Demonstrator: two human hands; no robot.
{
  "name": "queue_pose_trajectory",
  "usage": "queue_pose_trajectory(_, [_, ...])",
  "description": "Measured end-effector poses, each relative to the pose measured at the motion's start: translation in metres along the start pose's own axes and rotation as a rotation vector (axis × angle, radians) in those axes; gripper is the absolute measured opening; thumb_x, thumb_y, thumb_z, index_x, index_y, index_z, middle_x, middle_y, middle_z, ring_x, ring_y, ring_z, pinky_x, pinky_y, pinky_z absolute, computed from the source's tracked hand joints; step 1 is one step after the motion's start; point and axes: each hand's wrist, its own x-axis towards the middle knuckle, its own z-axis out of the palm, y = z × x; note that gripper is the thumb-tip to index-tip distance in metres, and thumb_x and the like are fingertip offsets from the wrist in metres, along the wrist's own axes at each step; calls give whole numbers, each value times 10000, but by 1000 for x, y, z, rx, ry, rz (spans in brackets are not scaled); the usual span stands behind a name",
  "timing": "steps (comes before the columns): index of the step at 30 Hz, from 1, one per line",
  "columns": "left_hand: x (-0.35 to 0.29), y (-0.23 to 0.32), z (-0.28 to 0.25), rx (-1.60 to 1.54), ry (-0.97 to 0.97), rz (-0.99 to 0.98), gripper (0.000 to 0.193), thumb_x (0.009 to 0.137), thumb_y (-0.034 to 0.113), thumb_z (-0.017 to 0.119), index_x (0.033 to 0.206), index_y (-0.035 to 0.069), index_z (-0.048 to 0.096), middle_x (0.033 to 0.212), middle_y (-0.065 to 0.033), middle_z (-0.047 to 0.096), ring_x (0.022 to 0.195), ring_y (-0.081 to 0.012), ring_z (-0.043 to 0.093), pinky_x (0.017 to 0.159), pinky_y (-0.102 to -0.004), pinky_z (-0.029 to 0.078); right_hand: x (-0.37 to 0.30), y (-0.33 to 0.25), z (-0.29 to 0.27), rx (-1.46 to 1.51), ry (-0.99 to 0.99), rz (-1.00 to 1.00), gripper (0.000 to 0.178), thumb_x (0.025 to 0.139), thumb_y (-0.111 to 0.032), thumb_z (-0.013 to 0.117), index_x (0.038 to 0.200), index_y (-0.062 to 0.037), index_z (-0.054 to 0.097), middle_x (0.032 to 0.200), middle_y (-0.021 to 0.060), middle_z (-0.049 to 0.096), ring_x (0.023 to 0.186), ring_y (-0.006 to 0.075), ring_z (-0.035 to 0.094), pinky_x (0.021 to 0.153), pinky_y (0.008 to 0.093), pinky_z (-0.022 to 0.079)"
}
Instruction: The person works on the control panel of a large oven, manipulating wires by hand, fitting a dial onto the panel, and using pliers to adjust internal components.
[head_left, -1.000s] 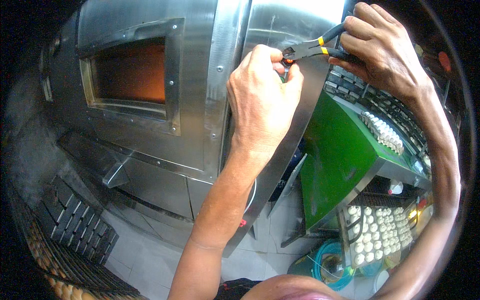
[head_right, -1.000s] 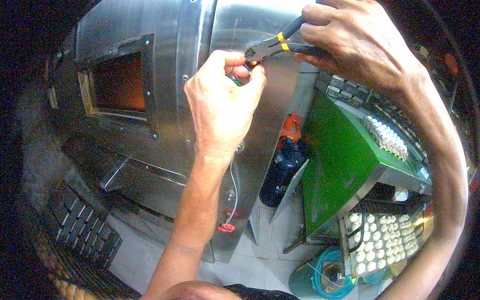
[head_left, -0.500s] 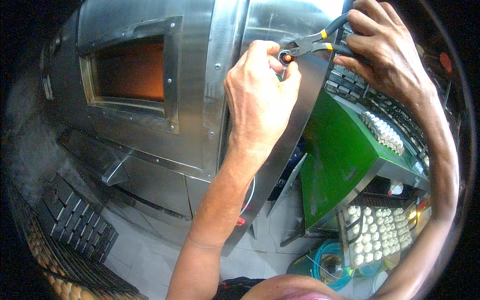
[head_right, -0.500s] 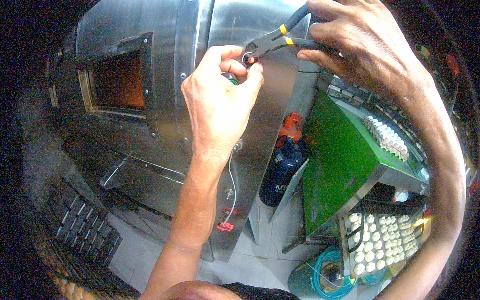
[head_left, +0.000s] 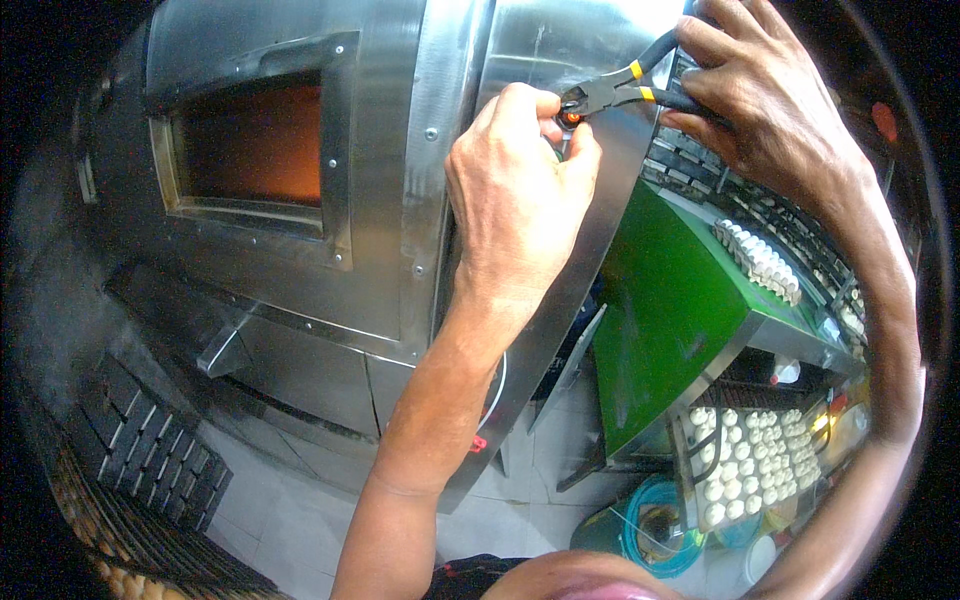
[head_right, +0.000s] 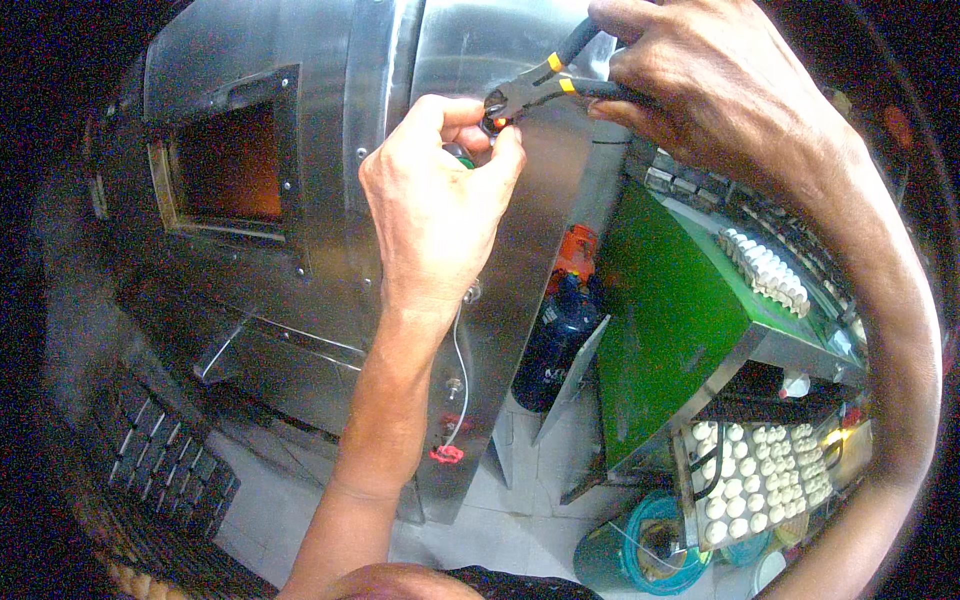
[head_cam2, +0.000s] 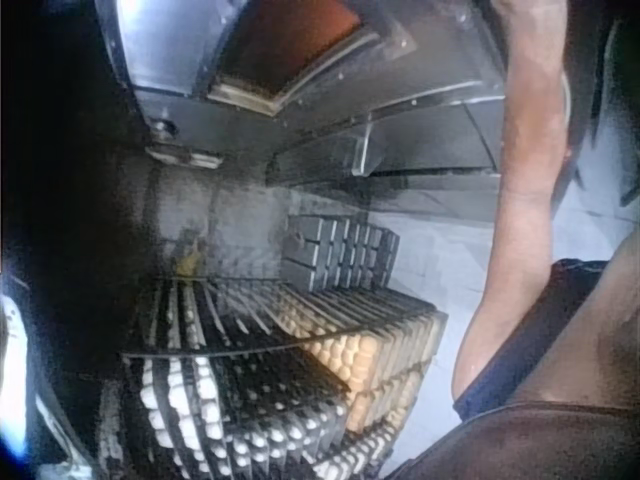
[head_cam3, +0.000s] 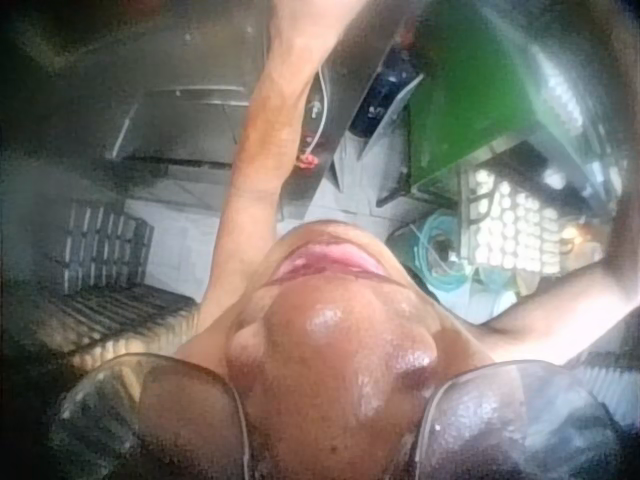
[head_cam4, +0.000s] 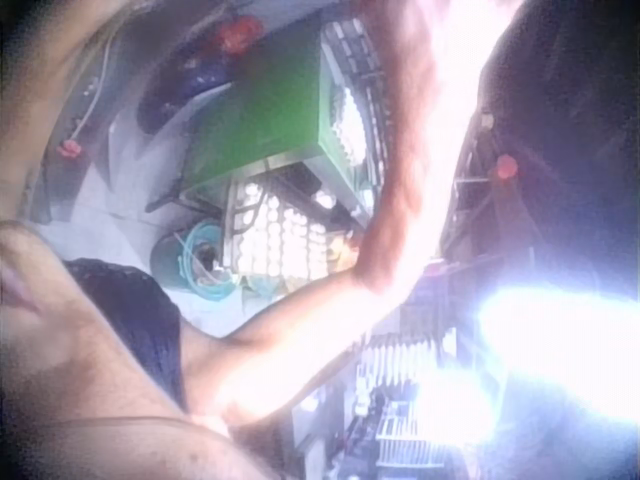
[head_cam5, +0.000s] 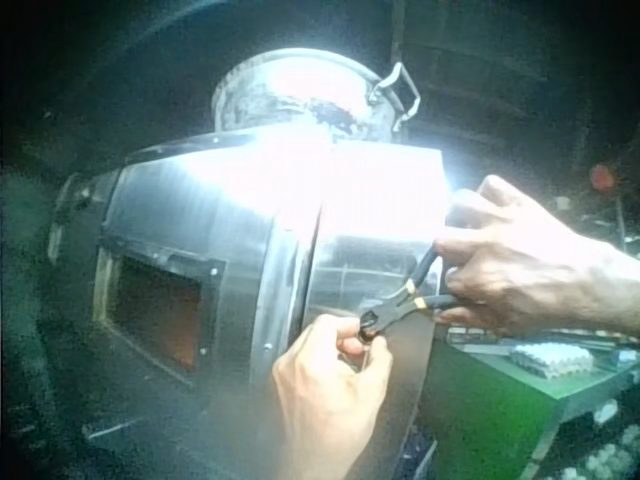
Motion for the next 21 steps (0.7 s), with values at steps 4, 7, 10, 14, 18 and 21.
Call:
queue_pose_trajectory(4, [1, -2, -2, 3, -5, 4, 201, 816, 106, 799, 970, 14, 708, 764, -65, 709, 567, -94, 628, 568, -281, 506, 9, -18, -21, 100, -164, 159, 401, 883, -478, 720, 720, -111, 731, 1028, 30, 613, 967, 200, 480, 818, 388, 394])
queue_pose_trajectory(7, [2, -3, -3, 8, -10, 10, 202, 816, 105, 798, 971, 13, 708, 766, -66, 709, 568, -96, 631, 569, -281, 507, 9, -23, -22, 143, -222, 219, 374, 878, -476, 728, 778, -116, 745, 1050, 27, 606, 978, 206, 483, 827, 399, 400])
queue_pose_trajectory(10, [2, -1, -2, -10, -3, 16, 199, 816, 104, 798, 969, 13, 708, 767, -66, 708, 567, -90, 629, 564, -278, 504, 0, -24, 6, 115, 17, 196, 338, 793, -386, 793, 731, -70, 689, 938, 43, 567, 953, 226, 528, 824, 389, 465])
queue_pose_trajectory(14, [2, -2, -2, -24, -9, 17, 185, 818, 103, 797, 953, 15, 708, 764, -61, 706, 568, -76, 625, 554, -267, 497, -4, -23, 21, 115, 136, 182, 341, 740, -341, 829, 673, -35, 693, 895, 49, 556, 977, 234, 546, 833, 385, 489])
queue_pose_trajectory(18, [1, -5, -1, -44, -6, 18, 178, 817, 101, 797, 947, 16, 711, 760, -53, 704, 562, -68, 616, 548, -261, 488, -4, -20, 23, 118, 147, 150, 343, 729, -330, 837, 665, -35, 674, 873, 49, 549, 940, 230, 551, 809, 382, 498])
queue_pose_trajectory(21, [1, -4, -3, -29, -9, 12, 178, 815, 98, 796, 950, 17, 714, 758, -50, 702, 556, -67, 607, 546, -263, 484, -4, -15, 31, 132, 174, 99, 341, 725, -318, 842, 663, -37, 660, 852, 51, 537, 883, 227, 546, 755, 372, 507])
